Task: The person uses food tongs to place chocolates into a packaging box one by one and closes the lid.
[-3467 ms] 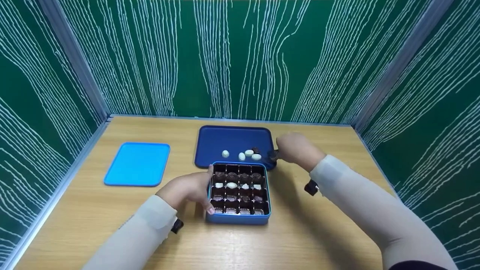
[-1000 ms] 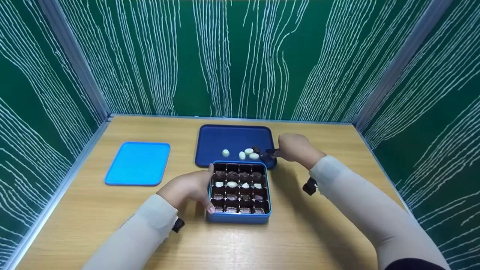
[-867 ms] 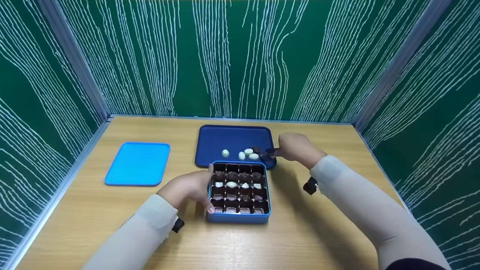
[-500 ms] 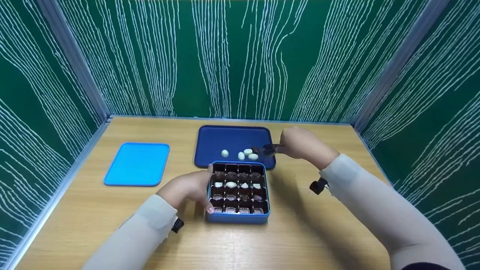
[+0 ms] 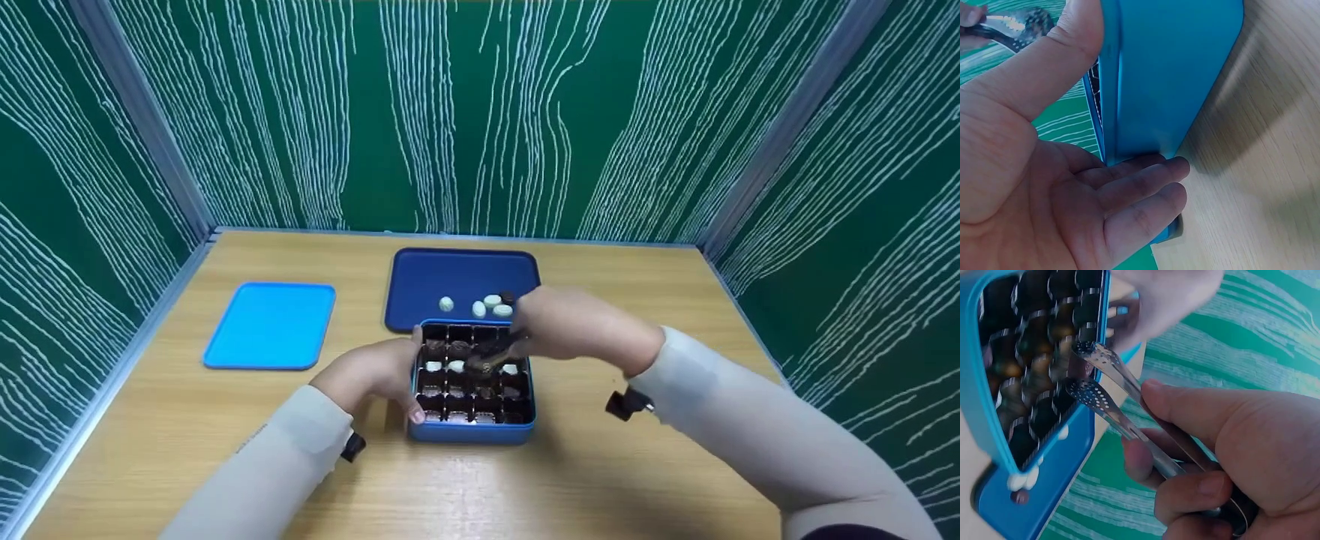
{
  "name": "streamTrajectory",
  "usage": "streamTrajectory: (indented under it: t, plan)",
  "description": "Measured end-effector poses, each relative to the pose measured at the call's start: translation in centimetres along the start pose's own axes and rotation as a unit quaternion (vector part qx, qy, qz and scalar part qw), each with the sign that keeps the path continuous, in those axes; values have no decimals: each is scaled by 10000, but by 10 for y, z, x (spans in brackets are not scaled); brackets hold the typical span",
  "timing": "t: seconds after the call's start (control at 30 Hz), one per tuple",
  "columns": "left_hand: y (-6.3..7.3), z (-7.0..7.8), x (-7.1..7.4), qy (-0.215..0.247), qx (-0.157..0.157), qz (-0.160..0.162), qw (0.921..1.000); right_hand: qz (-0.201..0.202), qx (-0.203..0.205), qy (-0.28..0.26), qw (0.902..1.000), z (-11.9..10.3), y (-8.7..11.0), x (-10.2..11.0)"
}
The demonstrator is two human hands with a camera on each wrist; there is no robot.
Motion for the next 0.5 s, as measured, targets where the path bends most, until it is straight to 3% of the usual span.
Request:
streamTrajectory:
  t: [0.23, 0.5]
  plan:
    - [0, 0, 0, 99, 34, 16, 9999, -169, 336, 611, 9974, -29, -16, -12]
    - [0, 0, 0, 241, -38, 45, 9997, -594, 62, 1224, 9907, -48, -37, -17]
Point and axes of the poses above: each hand's wrist, its own y-axis away from the middle knuckle, its own x-axis out of the back of the hand, z = x × y, the point moved 10 cm from there along -y, towards the middle knuckle, and after that the axes turned 8 degrees about -x, right-handed, at the moved point
